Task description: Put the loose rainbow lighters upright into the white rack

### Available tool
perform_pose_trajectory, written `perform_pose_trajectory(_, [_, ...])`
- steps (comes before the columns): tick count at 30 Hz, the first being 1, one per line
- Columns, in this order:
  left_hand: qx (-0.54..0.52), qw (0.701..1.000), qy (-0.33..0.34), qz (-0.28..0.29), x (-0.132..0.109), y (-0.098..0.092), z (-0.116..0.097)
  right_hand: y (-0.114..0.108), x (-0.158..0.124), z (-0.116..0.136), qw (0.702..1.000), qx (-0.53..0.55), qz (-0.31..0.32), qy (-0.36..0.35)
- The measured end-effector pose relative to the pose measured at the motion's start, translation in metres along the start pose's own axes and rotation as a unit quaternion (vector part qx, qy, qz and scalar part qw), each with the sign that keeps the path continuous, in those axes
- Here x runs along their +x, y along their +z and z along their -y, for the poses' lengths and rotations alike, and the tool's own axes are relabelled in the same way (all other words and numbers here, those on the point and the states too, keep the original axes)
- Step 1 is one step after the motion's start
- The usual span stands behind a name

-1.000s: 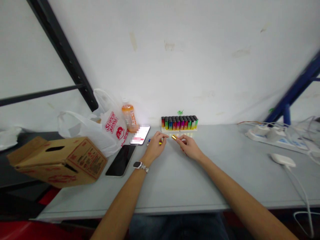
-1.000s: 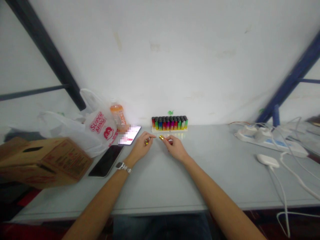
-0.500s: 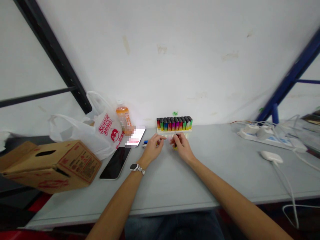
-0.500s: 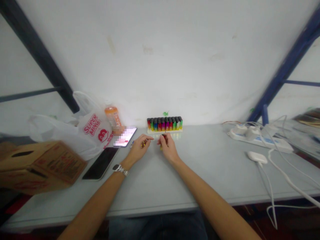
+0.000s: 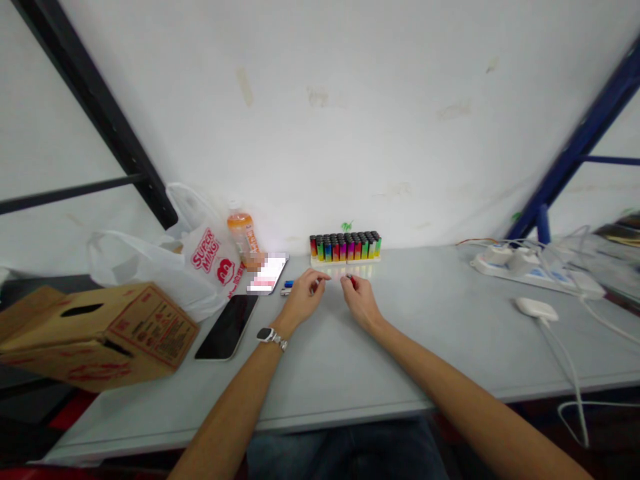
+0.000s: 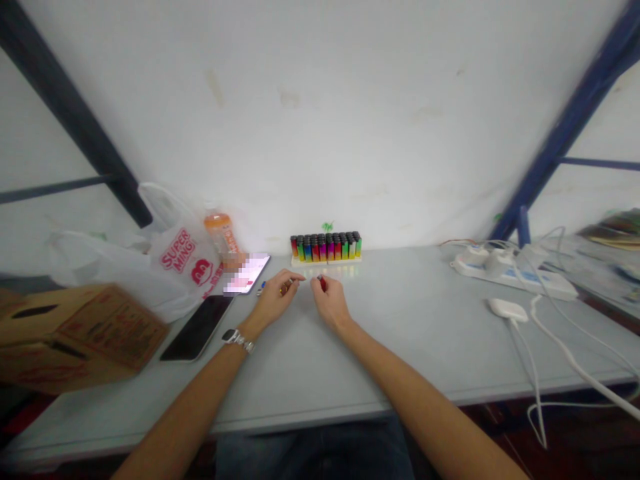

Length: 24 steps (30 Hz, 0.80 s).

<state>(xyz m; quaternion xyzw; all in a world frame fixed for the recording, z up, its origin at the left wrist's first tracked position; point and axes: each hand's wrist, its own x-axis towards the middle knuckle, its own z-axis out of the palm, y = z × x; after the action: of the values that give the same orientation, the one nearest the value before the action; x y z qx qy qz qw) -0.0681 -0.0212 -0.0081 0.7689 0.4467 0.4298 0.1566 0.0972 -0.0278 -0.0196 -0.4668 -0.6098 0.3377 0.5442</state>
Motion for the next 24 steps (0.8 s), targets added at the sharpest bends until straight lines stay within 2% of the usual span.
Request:
perform_pose_trajectory(5, [-0.01, 1.0, 0.003, -0.004, 0.0, 0.0, 0.0, -0.001, -0.004, 0.002, 0.999, 0.017, 0.041, 0.002])
perform_pose_trajectory(14, [-0.014, 1.0, 0.005, -0.008, 0.0, 0.003, 0.0, 0.002, 0.002, -0.003, 1.0, -0.025, 0.003, 0.004])
perform_pose_trajectory(16, [-0.024, 1.0, 0.005, -0.015, 0.0, 0.004, -0.003, 0.003, 0.002, -0.005, 1.0, -0.024, 0.011, 0.0])
perform_pose_trajectory(20, [-0.107, 0.994, -0.014, -0.01, 0.0, 0.01, -0.011, 0.003, -0.002, -0.005, 0.998, 0.036, 0.057, 0.011])
perform_pose_trajectory(24, [-0.201, 0.978, -0.047, -0.01, 0.0, 0.023, -0.01, 0.005, -0.006, -0.004, 0.985, 0.14, 0.084, 0.062])
